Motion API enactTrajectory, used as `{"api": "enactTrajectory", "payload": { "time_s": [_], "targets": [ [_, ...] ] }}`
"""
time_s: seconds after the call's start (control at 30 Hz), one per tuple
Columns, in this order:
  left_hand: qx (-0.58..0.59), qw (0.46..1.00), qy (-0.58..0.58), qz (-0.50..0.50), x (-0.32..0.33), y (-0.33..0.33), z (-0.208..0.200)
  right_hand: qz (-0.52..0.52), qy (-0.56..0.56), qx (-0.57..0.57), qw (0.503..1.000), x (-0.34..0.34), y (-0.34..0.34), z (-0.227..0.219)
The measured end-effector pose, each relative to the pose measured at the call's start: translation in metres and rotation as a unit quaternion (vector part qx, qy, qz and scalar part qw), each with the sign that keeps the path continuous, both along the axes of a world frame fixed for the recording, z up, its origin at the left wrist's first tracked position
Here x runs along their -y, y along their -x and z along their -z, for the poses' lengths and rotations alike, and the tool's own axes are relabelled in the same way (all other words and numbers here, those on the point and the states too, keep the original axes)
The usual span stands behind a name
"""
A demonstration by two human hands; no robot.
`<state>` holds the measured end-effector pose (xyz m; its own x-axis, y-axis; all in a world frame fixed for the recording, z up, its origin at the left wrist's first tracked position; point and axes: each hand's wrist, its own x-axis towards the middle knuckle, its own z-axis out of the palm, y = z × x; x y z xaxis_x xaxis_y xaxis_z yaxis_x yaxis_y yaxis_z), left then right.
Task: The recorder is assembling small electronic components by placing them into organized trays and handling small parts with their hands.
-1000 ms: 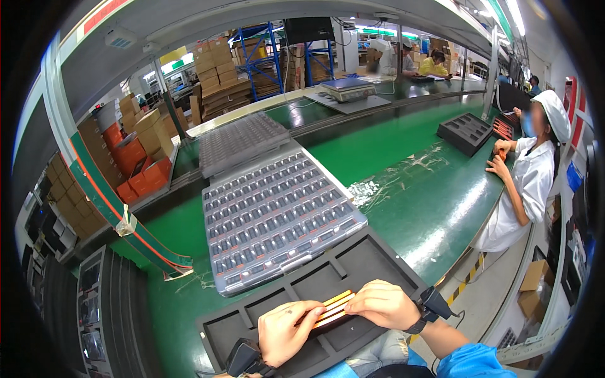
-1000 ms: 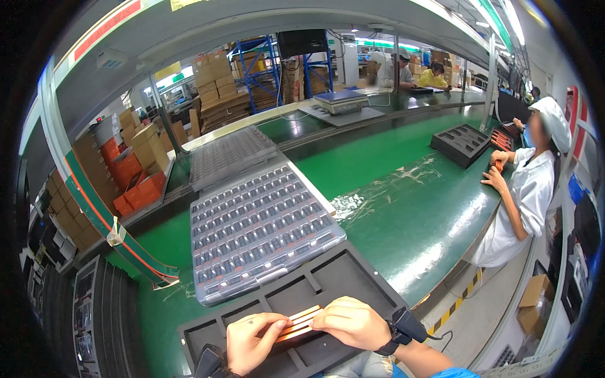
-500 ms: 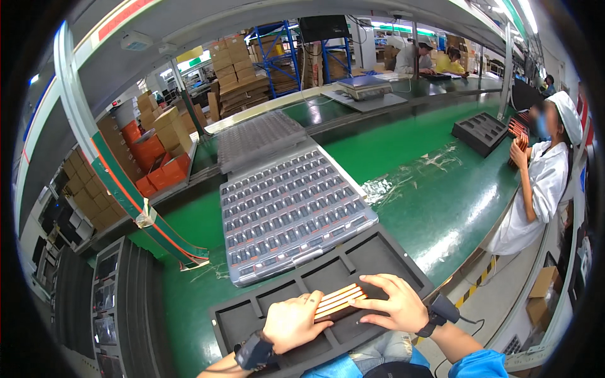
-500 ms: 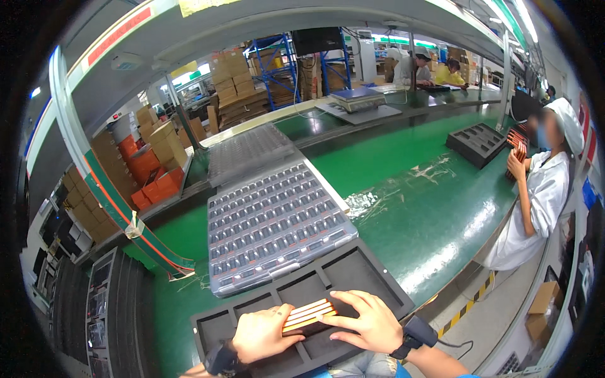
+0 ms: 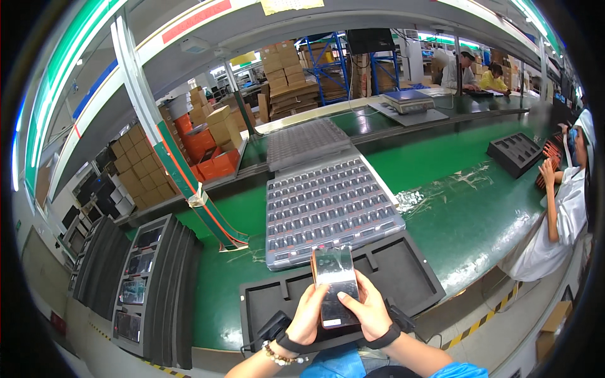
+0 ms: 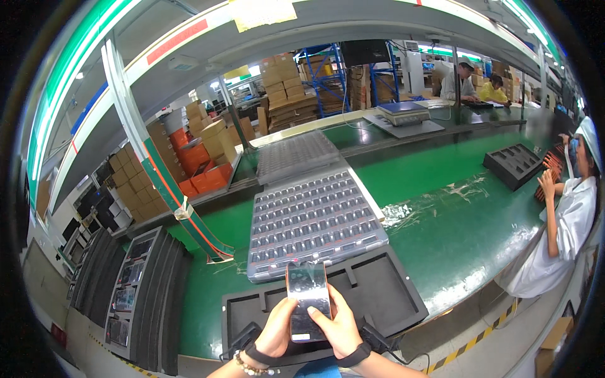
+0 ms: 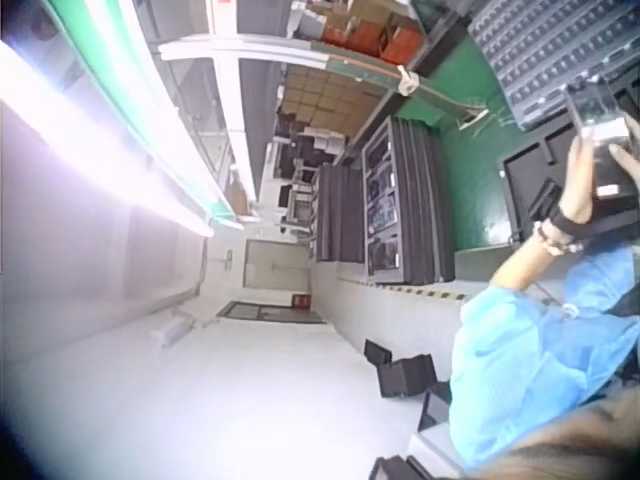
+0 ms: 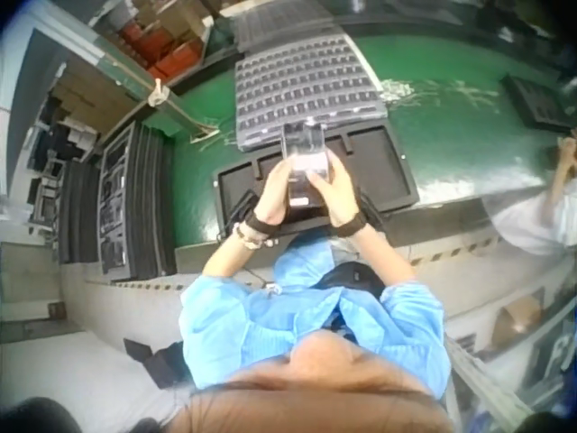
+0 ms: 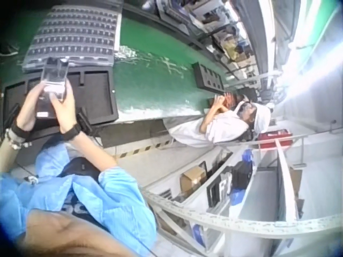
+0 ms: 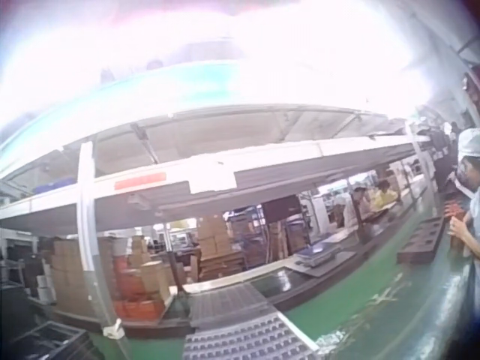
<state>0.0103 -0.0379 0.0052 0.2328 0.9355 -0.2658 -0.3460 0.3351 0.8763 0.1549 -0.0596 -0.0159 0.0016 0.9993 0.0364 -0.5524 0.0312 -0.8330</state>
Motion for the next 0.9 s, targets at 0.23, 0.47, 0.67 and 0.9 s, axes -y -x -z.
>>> {"api": "enactTrajectory", "payload": {
  "time_s": [0.23,0.47,0.67,0.9],
  "targets": [
    [-0.045,0.999,-0.013,-0.007,0.028,0.021,0.023,-0.095,0.105,-0.085,0.986,-0.002,-0.027,0.012],
    [-0.057,0.99,-0.07,-0.104,0.041,0.058,0.011,-0.002,-0.011,0.043,0.999,-0.003,-0.078,0.015],
    [-0.118,0.987,-0.048,-0.096,0.033,0.068,0.036,-0.064,-0.011,0.159,0.985,-0.019,-0.079,0.042],
    [-0.099,0.995,-0.014,-0.028,0.02,0.074,0.037,-0.063,-0.005,0.174,0.983,-0.013,-0.061,0.044]
  ]
}}
